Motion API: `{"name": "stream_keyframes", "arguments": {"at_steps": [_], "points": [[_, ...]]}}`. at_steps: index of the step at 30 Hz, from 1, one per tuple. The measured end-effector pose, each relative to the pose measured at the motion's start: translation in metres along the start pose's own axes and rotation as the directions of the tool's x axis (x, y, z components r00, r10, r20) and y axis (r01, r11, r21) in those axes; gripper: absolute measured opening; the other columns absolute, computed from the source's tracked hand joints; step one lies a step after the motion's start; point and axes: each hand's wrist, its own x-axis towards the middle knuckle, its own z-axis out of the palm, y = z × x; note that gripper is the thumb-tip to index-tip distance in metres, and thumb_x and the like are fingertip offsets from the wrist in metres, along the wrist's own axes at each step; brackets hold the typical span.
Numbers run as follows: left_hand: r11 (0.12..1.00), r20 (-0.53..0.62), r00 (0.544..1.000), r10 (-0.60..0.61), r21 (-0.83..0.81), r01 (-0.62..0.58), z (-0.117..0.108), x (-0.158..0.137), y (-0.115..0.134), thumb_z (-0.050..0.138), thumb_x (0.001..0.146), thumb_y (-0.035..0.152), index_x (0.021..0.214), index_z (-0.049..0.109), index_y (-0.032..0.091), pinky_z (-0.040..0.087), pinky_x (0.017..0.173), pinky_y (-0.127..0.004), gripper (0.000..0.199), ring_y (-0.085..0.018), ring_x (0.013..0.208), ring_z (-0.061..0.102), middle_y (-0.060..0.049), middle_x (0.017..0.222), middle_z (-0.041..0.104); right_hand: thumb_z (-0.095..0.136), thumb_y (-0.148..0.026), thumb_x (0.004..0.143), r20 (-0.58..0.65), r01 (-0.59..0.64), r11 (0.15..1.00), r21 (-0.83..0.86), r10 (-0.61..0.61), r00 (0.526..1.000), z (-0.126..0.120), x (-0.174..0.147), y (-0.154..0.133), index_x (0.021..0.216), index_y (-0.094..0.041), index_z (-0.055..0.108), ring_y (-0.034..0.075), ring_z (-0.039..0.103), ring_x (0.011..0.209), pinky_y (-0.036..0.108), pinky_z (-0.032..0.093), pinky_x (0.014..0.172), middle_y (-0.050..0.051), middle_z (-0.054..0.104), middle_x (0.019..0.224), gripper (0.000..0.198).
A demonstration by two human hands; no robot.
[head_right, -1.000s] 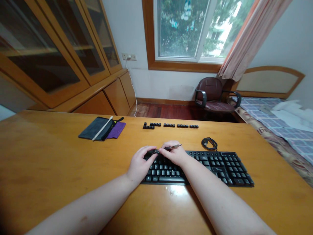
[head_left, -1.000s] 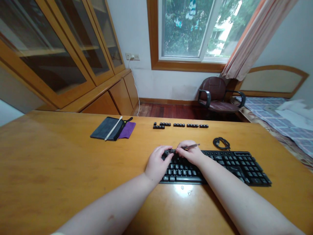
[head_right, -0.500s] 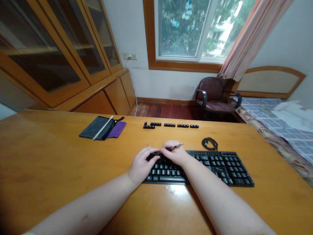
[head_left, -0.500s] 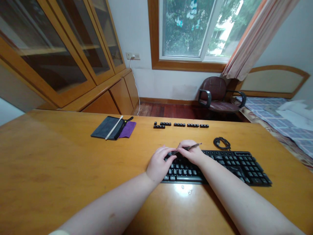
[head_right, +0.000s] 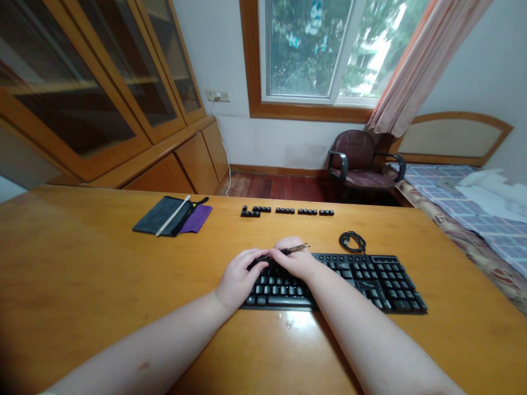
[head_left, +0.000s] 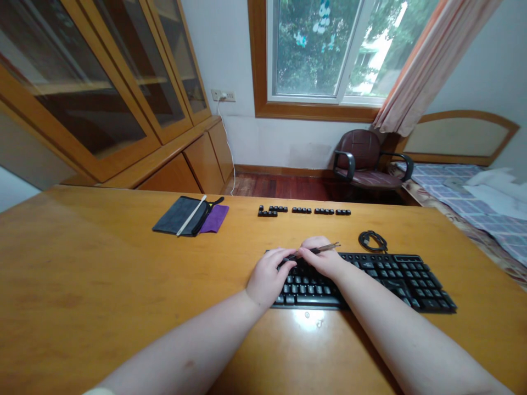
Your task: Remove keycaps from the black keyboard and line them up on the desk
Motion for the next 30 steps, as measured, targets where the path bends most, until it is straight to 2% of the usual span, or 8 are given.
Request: {"name": "stream_keyframes", "arguments": {"at_steps": [3,9,18,21,25,30], "points": [[1.000,-0.003,1.000,0.006,-0.014,-0.006,0.0001,0.0002,0.0004,0.059,0.081,0.023,0.103,0.066,0.022,0.047,0.095,-0.036,0.023,-0.018,0.101,0.060,-0.004,0.102,0.068,0.043,-0.033,0.089,-0.004,0.033,0.999,0.016,-0.033,0.999,-0.0004,-0.0010,0.0000,0.064,-0.016,0.064,0.013,0.055,0.055,0.024,0.042,0.056,0.004,0.061,0.057,0.037],[0.999,-0.031,1.000,0.005,-0.035,-0.006,0.0009,0.0002,0.0006,0.060,0.080,0.023,0.101,0.065,0.022,0.047,0.092,-0.034,0.021,-0.017,0.098,0.059,-0.003,0.100,0.067,0.048,-0.035,0.086,0.000,0.016,0.999,0.035,-0.016,1.000,0.0007,-0.0011,0.0002,0.065,-0.017,0.065,0.013,0.056,0.057,0.024,0.043,0.056,0.003,0.062,0.059,0.032],[0.999,-0.012,1.000,0.004,-0.031,-0.005,0.0005,-0.0004,-0.0004,0.060,0.080,0.022,0.105,0.062,0.020,0.047,0.093,-0.035,0.024,-0.018,0.100,0.058,-0.005,0.104,0.065,0.050,-0.036,0.086,0.014,-0.036,0.994,0.101,0.034,0.999,0.0007,0.0014,-0.0008,0.065,-0.016,0.067,0.011,0.053,0.050,0.022,0.042,0.053,0.000,0.057,0.049,0.033],[0.999,0.003,1.000,0.010,-0.031,-0.010,0.0005,-0.0006,-0.0024,0.059,0.081,0.022,0.107,0.062,0.021,0.046,0.094,-0.036,0.026,-0.018,0.102,0.058,-0.005,0.105,0.065,0.048,-0.034,0.086,0.030,-0.052,0.991,0.122,0.049,0.998,0.0007,0.0014,-0.0003,0.057,-0.016,0.064,0.011,0.052,0.049,0.022,0.042,0.053,0.000,0.055,0.047,0.038],[0.999,0.030,0.999,0.019,-0.027,-0.019,-0.0001,0.0009,-0.0028,0.056,0.083,0.022,0.108,0.063,0.021,0.046,0.095,-0.037,0.026,-0.018,0.102,0.058,-0.006,0.105,0.066,0.045,-0.034,0.088,0.039,-0.068,0.993,0.097,0.065,0.997,0.0007,0.0015,-0.0014,0.047,-0.017,0.056,0.011,0.050,0.048,0.023,0.041,0.053,0.000,0.053,0.045,0.046],[0.999,0.059,0.998,0.032,-0.036,-0.029,0.0009,0.0031,-0.0025,0.051,0.085,0.020,0.108,0.062,0.021,0.045,0.096,-0.038,0.026,-0.018,0.104,0.058,-0.005,0.108,0.066,0.041,-0.031,0.090,0.033,-0.059,0.998,-0.017,0.059,0.998,0.0009,0.0010,-0.0019,0.053,-0.017,0.060,0.011,0.052,0.049,0.023,0.042,0.055,0.001,0.056,0.049,0.043]]}}
